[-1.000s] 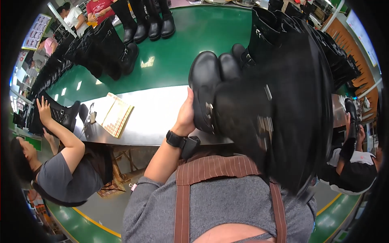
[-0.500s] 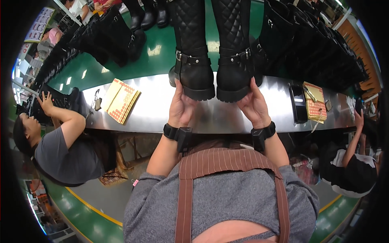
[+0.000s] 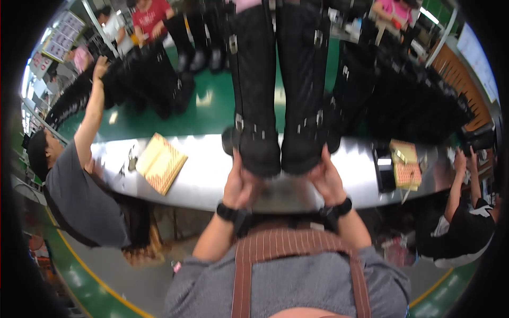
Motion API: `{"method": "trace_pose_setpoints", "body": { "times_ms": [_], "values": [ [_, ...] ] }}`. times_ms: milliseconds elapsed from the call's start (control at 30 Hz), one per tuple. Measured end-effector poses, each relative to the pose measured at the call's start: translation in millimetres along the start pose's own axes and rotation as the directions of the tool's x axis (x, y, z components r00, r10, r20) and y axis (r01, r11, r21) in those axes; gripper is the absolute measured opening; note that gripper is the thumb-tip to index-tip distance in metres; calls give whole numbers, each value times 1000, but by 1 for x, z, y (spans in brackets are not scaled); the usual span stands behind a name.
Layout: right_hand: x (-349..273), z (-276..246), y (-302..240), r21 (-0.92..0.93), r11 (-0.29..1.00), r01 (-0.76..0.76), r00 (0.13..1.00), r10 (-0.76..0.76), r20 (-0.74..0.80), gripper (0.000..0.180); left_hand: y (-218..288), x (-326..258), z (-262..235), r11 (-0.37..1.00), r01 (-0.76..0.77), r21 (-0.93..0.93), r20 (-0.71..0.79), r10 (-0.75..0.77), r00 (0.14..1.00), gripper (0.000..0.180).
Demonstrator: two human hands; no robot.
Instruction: Inspecting, zipping, and pairing black boots on a factory assembly line.
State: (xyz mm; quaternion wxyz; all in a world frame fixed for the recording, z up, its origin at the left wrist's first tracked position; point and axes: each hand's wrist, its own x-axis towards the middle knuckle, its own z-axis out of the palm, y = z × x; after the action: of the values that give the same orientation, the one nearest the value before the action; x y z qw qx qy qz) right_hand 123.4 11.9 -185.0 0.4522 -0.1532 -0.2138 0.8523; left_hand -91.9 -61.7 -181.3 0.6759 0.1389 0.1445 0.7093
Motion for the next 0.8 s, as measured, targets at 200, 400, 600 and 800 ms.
{"method": "trace_pose_setpoints", "body": {
  "times_ms": [200,400,600,800],
  "values": [
    [3,3,-4,-132,991,27,997,-36,-65,54,3,7,-14,994,3,106,-74,4,997,57],
    [-2,-15,-5,-152,988,17,1000,-14,23,53,-3,7,-21,996,74,44,28,-75,997,64],
    [0,-49,-7,-929,235,285,914,-358,190,77,-15,3,-25,923,191,-335,-11,-207,978,54],
    [-23,-29,-62,-966,4,260,965,-23,260,71,-23,4,-36,669,584,-459,488,-359,796,50]
  ]
}}
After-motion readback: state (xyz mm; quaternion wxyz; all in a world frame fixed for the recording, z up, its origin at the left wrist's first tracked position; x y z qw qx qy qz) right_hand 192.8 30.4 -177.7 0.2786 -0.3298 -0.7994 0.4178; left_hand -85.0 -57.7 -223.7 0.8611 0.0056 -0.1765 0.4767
